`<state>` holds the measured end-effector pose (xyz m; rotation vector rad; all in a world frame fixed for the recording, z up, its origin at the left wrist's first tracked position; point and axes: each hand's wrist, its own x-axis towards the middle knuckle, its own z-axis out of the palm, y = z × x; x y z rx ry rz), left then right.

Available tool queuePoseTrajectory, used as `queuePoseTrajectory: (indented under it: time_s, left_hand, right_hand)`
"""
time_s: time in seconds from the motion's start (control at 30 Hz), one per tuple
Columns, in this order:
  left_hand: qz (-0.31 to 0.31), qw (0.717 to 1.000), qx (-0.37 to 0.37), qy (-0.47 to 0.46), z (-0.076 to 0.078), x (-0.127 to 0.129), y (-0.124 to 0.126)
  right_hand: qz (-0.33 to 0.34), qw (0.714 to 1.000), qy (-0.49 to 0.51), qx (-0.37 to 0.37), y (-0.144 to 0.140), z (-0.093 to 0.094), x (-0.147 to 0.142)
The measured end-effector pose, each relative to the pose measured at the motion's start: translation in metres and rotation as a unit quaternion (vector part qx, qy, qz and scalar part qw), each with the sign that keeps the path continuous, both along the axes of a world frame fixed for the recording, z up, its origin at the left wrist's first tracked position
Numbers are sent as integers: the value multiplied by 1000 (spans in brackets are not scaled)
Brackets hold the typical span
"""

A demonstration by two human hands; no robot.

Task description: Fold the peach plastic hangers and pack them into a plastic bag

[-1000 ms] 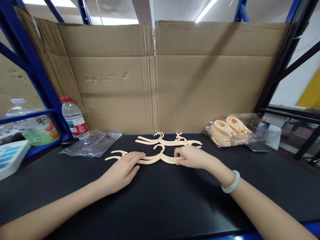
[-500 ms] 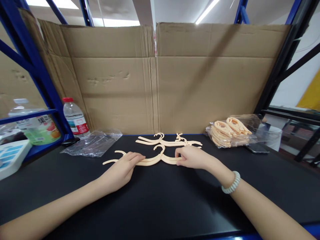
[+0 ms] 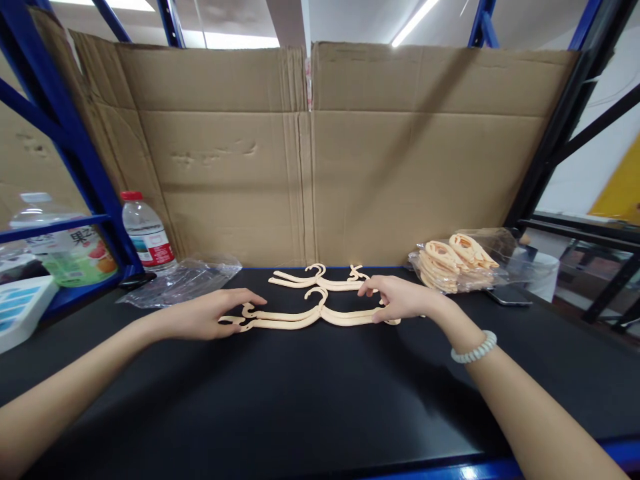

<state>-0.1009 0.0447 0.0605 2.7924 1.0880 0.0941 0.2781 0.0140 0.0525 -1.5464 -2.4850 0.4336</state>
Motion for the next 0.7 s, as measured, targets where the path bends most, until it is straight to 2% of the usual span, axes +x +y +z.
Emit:
queuePoseTrajectory:
  time_s: [0.17,0.43,0.7]
  left_hand:
    - [-6,999,-39,6,4,-3,3]
    - [-15,999,-34,4,3,-6,11]
    - [-39,998,-34,-24,-1,-7,14]
  right_hand:
    - [-30,997,-18,-64,5,-3,17]
    - [-57,994,-68,-63,8,-4,23]
    - [-68,994,-68,-59,9,-4,26]
